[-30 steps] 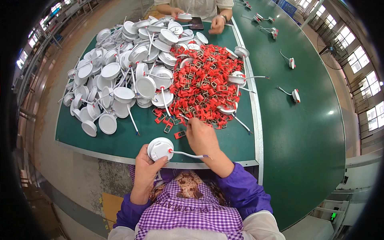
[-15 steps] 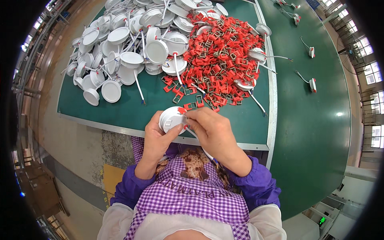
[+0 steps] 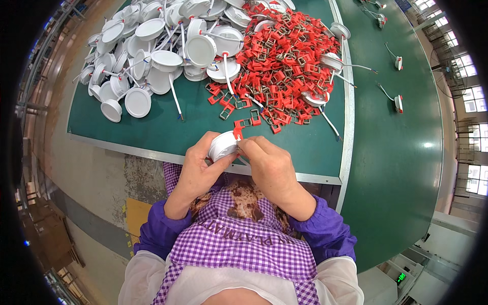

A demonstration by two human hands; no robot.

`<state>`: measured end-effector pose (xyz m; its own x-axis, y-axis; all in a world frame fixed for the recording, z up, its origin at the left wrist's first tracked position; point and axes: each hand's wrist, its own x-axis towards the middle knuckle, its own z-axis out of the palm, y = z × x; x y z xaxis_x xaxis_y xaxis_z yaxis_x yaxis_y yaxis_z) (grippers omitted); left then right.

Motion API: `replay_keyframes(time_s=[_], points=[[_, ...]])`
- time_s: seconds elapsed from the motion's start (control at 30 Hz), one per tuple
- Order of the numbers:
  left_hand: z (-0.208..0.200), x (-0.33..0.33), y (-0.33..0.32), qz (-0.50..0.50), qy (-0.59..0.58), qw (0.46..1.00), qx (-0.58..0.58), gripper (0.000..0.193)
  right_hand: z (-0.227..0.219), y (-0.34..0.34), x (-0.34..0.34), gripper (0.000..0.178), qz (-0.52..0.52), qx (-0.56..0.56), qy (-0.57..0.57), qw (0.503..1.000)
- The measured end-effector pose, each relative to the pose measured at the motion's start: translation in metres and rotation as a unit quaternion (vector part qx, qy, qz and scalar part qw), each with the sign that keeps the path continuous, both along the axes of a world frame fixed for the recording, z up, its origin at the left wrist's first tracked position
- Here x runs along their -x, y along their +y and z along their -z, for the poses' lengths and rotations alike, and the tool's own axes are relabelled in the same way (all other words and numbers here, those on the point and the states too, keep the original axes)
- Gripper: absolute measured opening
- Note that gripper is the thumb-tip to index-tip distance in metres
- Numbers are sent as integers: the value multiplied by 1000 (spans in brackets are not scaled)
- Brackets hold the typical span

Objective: The person assembles light fixtures by taking circular lamp bases and attaching red spring clips to each base by hand, then placing the assembled fixtures onto the table.

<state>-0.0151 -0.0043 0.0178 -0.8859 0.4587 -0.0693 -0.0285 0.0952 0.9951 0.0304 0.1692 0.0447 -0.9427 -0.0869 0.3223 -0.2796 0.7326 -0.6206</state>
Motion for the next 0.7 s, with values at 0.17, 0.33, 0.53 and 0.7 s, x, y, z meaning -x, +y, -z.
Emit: replay_keyframes(time_s=[0.17, 0.33, 0.53, 0.7], points=[[-7, -4, -6, 48, 58, 996, 43, 27, -6, 1, -10, 41, 54, 135, -84, 986], [-15, -12, -1, 80, 57, 995, 17, 29, -33, 17, -23, 54, 28, 168, -187, 968], [-13, -27, 18, 133, -65, 989, -20, 29, -25, 40, -31, 48, 55, 234, -221, 945], [-19, 15, 29, 116, 171, 978, 38, 57, -21, 106, -40, 39, 199, 236, -163, 937]])
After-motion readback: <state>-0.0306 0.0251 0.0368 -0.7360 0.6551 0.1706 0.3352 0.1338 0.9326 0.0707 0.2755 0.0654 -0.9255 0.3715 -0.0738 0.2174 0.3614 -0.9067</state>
